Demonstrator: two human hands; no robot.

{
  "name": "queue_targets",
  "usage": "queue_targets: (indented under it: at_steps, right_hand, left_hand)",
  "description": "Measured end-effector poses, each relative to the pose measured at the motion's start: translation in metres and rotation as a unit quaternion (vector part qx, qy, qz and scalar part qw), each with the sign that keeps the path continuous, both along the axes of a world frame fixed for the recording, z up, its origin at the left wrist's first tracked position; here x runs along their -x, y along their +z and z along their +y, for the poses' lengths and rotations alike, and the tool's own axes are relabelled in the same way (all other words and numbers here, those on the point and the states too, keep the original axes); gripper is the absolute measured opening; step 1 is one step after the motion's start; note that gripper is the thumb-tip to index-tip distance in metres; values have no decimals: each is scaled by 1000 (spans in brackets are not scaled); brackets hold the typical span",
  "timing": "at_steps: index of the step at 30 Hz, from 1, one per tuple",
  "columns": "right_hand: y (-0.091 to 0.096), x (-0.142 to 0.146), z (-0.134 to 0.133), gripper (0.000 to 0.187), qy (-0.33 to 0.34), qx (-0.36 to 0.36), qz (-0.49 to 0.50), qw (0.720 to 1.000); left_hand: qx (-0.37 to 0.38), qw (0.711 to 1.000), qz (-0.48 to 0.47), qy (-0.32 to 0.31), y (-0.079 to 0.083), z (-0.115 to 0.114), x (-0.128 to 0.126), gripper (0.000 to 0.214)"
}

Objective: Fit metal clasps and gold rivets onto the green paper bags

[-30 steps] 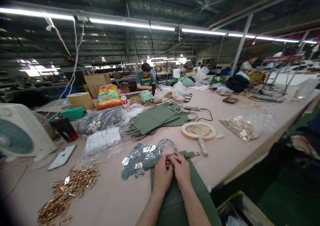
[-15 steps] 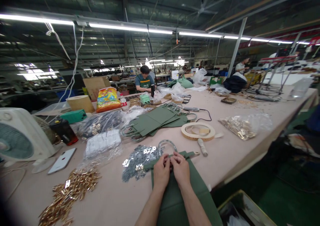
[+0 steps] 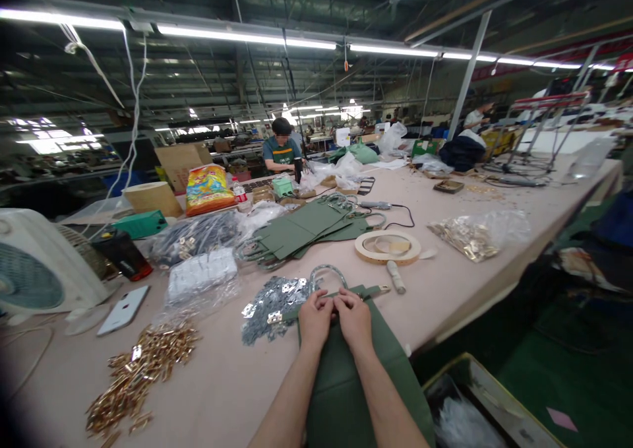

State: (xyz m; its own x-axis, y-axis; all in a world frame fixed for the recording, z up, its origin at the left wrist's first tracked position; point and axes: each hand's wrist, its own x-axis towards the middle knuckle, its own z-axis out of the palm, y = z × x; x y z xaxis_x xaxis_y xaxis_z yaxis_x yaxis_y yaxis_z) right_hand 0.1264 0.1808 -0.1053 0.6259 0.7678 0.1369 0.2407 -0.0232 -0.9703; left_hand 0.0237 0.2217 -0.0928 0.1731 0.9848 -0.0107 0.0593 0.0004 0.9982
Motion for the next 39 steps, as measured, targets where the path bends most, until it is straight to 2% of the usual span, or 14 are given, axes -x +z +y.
queue_targets:
  at_steps: [15, 22, 27, 31, 34, 36, 37, 39]
  right_hand:
    - [0, -5, -1, 26, 9, 12, -9, 1000]
    - [6, -10, -4, 25, 17, 14, -35, 999]
    - [4, -11, -6, 22, 28, 0, -15, 1000]
    - [-1, -8, -14, 36, 19, -20, 5, 1000]
    - [0, -5, -22, 34, 15, -44, -64, 997]
    - [1, -1, -26, 31, 22, -49, -124, 991]
    - [2, 1, -27, 31, 29, -48, -147, 988]
    - [1, 6, -27, 32, 49, -42, -176, 982]
  left_hand:
    - [24, 999, 12, 26, 0, 4, -4, 40]
    - [59, 998, 9, 8, 0, 9, -7, 23]
    - [66, 998, 16, -15, 1, 12, -6, 16]
    - [21, 999, 30, -10, 2, 0, 2, 25]
    - [-93, 992, 80, 11, 3, -14, 8, 31]
    - [-185, 973, 134, 14, 5, -22, 10, 32]
    - [-214, 964, 160, 6, 6, -25, 10, 32]
    - [-218, 956, 197, -23, 11, -29, 11, 31]
